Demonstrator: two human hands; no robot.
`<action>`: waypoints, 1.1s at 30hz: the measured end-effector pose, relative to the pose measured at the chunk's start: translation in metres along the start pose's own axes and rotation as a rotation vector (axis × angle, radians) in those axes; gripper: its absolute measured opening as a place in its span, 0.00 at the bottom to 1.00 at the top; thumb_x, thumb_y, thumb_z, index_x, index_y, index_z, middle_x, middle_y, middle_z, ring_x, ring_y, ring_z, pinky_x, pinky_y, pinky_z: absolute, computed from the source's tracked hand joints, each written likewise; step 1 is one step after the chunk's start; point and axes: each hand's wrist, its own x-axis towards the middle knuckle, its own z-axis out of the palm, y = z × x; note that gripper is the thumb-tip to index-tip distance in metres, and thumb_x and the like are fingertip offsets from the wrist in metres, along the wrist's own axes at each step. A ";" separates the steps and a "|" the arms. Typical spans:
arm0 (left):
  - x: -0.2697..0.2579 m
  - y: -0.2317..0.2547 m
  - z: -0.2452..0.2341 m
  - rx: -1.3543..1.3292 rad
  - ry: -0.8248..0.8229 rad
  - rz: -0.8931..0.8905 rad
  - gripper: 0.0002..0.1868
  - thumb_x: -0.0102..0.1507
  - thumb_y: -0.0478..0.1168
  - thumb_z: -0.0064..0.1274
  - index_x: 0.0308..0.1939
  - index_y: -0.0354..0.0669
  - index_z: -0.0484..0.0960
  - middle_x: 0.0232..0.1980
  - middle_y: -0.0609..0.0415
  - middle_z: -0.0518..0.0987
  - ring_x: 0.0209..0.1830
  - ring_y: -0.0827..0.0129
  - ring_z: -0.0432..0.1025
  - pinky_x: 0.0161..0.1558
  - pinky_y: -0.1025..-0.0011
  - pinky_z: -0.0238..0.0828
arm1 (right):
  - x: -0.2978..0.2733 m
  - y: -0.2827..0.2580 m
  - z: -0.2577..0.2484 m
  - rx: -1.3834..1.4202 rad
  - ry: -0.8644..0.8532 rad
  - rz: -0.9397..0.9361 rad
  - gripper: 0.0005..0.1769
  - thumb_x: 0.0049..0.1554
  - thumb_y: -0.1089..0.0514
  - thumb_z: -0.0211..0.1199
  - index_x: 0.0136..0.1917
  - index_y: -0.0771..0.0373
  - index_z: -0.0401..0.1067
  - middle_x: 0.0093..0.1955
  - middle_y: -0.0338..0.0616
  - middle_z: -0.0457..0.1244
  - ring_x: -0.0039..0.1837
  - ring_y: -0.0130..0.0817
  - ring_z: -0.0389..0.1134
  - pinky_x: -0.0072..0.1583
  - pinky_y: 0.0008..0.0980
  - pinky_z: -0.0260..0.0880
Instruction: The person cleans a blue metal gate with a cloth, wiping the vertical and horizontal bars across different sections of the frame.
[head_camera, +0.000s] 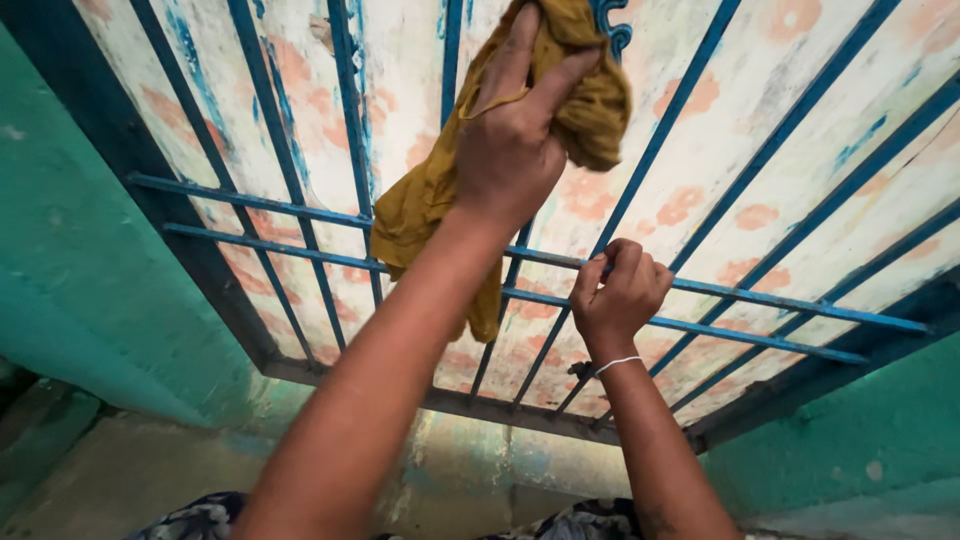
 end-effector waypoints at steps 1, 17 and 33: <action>0.002 0.001 -0.006 0.022 -0.026 0.028 0.33 0.61 0.23 0.51 0.65 0.61 0.81 0.80 0.46 0.63 0.75 0.50 0.67 0.69 0.65 0.74 | 0.001 0.000 0.000 -0.002 -0.004 0.002 0.04 0.57 0.61 0.58 0.46 0.62 0.67 0.34 0.40 0.59 0.39 0.41 0.59 0.55 0.41 0.57; 0.077 -0.037 -0.002 -1.061 -0.154 -0.529 0.22 0.72 0.50 0.43 0.48 0.33 0.81 0.43 0.53 0.84 0.43 0.71 0.80 0.48 0.69 0.78 | -0.001 0.007 0.006 -0.013 0.048 -0.052 0.02 0.58 0.61 0.57 0.45 0.61 0.68 0.34 0.40 0.59 0.38 0.39 0.59 0.55 0.40 0.56; 0.072 -0.038 0.016 -1.291 -0.307 -0.626 0.33 0.71 0.62 0.44 0.63 0.36 0.79 0.59 0.50 0.82 0.57 0.64 0.77 0.60 0.59 0.76 | 0.000 0.006 0.005 -0.005 0.039 -0.045 0.02 0.57 0.62 0.58 0.45 0.61 0.67 0.33 0.39 0.59 0.38 0.38 0.59 0.55 0.40 0.56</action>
